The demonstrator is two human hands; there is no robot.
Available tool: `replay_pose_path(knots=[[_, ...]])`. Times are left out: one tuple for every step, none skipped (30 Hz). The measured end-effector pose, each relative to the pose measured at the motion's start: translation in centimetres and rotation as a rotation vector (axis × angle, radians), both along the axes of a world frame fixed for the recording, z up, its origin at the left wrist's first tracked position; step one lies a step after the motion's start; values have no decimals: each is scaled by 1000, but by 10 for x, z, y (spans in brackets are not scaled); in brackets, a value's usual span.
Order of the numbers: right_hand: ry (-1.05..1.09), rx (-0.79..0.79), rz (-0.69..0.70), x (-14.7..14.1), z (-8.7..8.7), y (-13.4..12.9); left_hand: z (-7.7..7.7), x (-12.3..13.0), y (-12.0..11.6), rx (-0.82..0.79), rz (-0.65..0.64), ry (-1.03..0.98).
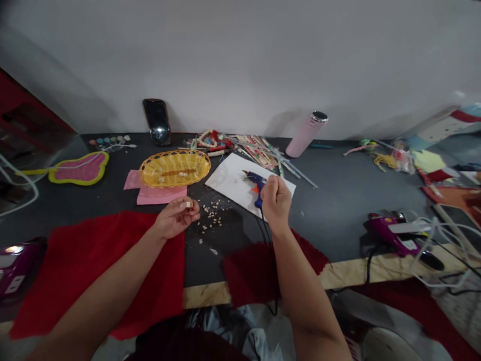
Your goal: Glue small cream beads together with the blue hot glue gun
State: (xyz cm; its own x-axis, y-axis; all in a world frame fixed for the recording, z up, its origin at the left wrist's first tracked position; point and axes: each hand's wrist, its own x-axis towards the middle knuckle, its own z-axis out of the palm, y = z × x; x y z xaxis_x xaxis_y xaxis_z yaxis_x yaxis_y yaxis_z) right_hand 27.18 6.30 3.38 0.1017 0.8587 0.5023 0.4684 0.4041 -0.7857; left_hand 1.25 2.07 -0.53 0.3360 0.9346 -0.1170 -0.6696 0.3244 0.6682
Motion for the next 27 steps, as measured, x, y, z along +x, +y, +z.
replay_pose_path(knots=[[9, 9, -5, -1, 7, -1, 0, 0, 0, 1, 1, 1], [9, 12, 5, -4, 13, -2, 0, 0, 0, 1, 0, 3], [-5, 10, 42, -10, 19, -4, 0, 0, 0, -1, -3, 6], [-45, -4, 111, -17, 23, -6, 1, 0, 0, -1, -9, 9], [-92, -22, 194, -25, 26, -8, 1, 0, -1, 2, -17, 13], [-135, -34, 278, -34, 27, -10, 1, 0, -1, 4, -25, 19], [-178, -50, 362, -43, 27, -12, 1, 0, -1, 6, -31, 26], [-213, -64, 447, -52, 25, -15, 0, 0, -1, 5, -34, 35], [-238, -75, 528, -61, 23, -16, 0, -1, -1, 1, -34, 43], [-258, -95, 599, -69, 19, -18, -1, -1, 0, -5, -31, 52], [-276, -119, 651, -75, 16, -20, -3, -1, 0, -12, -27, 62], [-291, -140, 679, -81, 13, -21, -4, -1, 1, -19, -23, 74], [-306, -154, 683, -85, 10, -22, -5, -1, 1, -24, -20, 86], [-323, -159, 662, -88, 7, -22, -6, 0, 2, -29, -15, 98], [-338, -151, 625, -91, 5, -23, -6, 0, 2, -33, -8, 110], [-353, -134, 583, -92, 4, -23, -6, 1, 3, -35, 3, 120], [-369, -114, 544, -93, 2, -23, -6, 1, 3, -37, 15, 127], [-386, -96, 514, -93, 0, -24, -6, 2, 3, -36, 27, 132], [-404, -83, 496, -92, -1, -23, -5, 3, 3, -36, 35, 138], [-425, -74, 486, -90, -3, -23, -4, 4, 3, -36, 39, 142], [-447, -71, 479, -87, -4, -21, -3, 5, 2, -38, 43, 144], [-471, -74, 466, -83, -5, -19, -2, 5, 2, -43, 46, 145], [-494, -79, 444, -77, -5, -16, -1, 5, 2, -48, 51, 143], [-514, -84, 409, -70, -4, -12, 0, 6, 2, -55, 60, 138], [-530, -86, 361, -62, -2, -7, 2, 5, 1, -63, 69, 129], [-544, -85, 305, -53, 1, -2, 3, 5, 1, -72, 78, 118], [-548, -73, 232, -44, 6, 3, 4, 5, 1, -81, 85, 107]])
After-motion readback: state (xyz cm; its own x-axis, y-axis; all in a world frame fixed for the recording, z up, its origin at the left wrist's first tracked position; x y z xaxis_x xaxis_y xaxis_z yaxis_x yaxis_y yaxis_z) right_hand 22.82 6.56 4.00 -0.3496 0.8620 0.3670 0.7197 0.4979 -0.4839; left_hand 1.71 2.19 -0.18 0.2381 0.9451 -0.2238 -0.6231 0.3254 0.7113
